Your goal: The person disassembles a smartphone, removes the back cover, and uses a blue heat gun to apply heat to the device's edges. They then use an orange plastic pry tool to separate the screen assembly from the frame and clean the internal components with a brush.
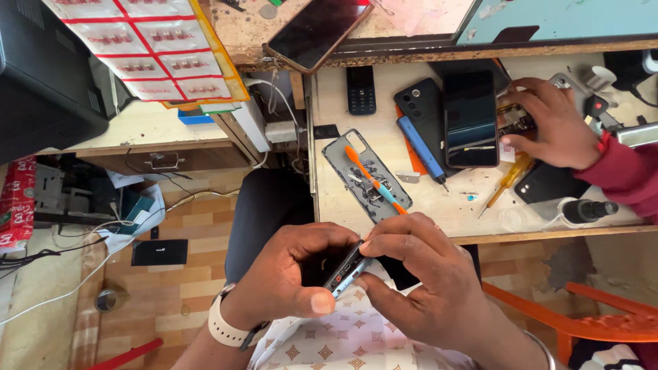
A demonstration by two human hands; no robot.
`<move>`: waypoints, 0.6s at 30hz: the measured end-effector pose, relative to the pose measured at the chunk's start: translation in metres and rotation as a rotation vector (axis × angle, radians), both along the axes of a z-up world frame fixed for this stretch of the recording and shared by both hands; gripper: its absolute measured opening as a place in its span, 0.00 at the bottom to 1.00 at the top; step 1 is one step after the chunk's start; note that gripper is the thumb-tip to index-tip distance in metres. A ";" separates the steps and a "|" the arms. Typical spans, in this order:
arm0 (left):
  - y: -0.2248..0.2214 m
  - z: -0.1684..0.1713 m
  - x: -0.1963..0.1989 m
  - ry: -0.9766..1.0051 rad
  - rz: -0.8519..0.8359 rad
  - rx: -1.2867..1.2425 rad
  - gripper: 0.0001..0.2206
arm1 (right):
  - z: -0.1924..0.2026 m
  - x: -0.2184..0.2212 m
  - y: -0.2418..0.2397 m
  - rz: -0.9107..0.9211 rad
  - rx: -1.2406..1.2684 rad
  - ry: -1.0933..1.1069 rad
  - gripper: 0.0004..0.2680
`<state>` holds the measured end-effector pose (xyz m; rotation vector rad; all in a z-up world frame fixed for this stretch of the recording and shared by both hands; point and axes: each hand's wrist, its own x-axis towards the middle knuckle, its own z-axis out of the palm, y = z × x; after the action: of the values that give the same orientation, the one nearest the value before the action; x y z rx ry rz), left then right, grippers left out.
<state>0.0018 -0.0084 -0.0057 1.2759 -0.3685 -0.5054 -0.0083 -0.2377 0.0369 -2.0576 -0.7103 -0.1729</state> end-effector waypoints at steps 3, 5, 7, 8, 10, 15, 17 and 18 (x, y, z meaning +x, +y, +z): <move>-0.002 0.000 -0.003 0.019 0.017 0.006 0.42 | -0.002 -0.001 -0.001 -0.026 -0.016 -0.032 0.13; -0.004 0.001 -0.004 0.045 0.019 0.005 0.41 | -0.003 -0.002 -0.001 -0.032 -0.025 -0.083 0.13; -0.004 0.003 -0.004 0.079 0.014 0.001 0.41 | -0.004 -0.003 -0.001 -0.036 -0.027 -0.121 0.12; -0.005 0.004 -0.003 0.058 0.010 0.011 0.40 | -0.004 -0.004 -0.001 -0.037 -0.025 -0.132 0.12; -0.006 0.005 -0.002 0.019 0.003 0.030 0.39 | -0.004 -0.005 -0.002 -0.030 -0.018 -0.140 0.12; -0.009 0.005 -0.002 -0.001 0.005 0.042 0.39 | -0.002 -0.003 -0.003 -0.001 0.017 -0.145 0.12; -0.010 0.004 -0.002 0.013 -0.003 0.040 0.39 | -0.001 -0.004 -0.004 0.021 0.028 -0.171 0.12; -0.011 0.003 -0.002 0.005 -0.008 0.050 0.39 | -0.001 -0.004 -0.004 0.032 0.034 -0.183 0.12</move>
<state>0.0002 -0.0191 -0.0031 1.3218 -0.3585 -0.5276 -0.0125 -0.2416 0.0361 -2.0142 -0.8452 -0.3565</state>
